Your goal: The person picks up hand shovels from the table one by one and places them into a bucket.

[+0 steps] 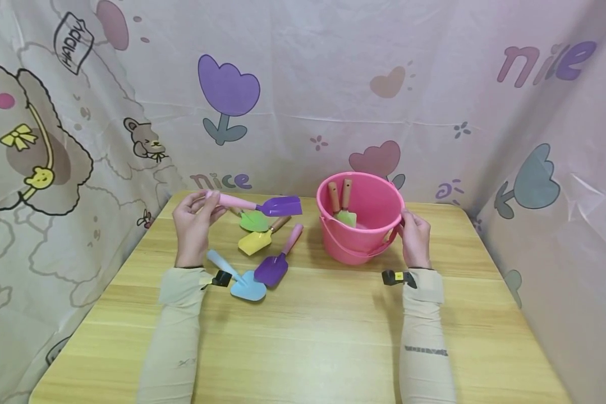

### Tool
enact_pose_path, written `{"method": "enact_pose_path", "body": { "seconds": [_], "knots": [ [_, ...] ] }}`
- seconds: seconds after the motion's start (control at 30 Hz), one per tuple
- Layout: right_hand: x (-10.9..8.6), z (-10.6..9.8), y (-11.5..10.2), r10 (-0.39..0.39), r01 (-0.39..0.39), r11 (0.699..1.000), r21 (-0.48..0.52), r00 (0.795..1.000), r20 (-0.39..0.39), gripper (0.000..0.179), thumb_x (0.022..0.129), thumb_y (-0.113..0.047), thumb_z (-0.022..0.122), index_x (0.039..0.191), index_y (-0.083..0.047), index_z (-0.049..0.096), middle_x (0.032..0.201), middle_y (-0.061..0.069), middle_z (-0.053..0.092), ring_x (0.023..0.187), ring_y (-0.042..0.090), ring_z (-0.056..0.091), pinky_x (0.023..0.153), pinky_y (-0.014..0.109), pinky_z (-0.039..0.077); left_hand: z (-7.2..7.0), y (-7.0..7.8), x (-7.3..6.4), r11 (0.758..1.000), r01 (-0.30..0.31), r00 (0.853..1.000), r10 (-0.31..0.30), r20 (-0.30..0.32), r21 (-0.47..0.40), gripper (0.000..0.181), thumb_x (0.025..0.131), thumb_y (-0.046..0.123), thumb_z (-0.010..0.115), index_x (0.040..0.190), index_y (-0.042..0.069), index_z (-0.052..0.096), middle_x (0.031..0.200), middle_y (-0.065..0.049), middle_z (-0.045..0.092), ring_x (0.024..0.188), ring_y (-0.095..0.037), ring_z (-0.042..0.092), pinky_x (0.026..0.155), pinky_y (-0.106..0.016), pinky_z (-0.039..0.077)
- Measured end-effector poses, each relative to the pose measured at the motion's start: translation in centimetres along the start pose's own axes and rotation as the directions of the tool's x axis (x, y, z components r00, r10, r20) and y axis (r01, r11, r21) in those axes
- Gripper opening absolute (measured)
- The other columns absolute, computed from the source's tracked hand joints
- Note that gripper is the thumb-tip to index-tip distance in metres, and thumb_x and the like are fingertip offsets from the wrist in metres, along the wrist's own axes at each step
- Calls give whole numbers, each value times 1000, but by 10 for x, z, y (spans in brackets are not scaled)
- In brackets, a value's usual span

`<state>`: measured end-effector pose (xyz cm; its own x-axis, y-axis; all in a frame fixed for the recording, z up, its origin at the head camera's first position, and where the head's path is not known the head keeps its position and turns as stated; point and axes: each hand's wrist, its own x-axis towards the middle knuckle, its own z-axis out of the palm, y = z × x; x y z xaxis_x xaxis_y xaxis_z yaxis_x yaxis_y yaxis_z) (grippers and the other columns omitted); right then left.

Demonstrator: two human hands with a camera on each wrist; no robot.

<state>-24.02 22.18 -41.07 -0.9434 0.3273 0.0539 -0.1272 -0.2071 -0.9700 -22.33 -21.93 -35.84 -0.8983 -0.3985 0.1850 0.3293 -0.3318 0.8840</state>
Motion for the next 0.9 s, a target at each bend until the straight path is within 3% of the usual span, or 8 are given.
{"method": "enact_pose_path", "body": {
  "seconds": [0.2,0.47,0.9],
  "knots": [
    [-1,-1,0,-7,7,1000,-3,1000,-10,45,110,-25,49,123,15,62,133,11,62,138,24,56,122,36,43,21,-3,1,999,-20,998,18,57,32,32,92,9,77,117,-4,62,92,-4,74,70,-11,77,75,-25,64],
    [0,-3,2,10,-11,1000,-14,1000,-2,40,109,-27,50,115,9,67,146,17,58,143,28,54,122,37,43,42,-12,0,1000,-15,995,13,97,26,20,92,8,77,107,4,65,97,-6,74,72,-12,77,74,-27,64],
    [-1,-1,-1,5,-5,1000,-27,1000,24,44,110,-28,48,128,10,61,151,19,53,146,27,50,124,38,40,69,-19,-6,994,-26,985,7,175,105,22,93,9,76,110,5,63,102,-7,67,80,-11,75,81,-29,65]
  ]
}}
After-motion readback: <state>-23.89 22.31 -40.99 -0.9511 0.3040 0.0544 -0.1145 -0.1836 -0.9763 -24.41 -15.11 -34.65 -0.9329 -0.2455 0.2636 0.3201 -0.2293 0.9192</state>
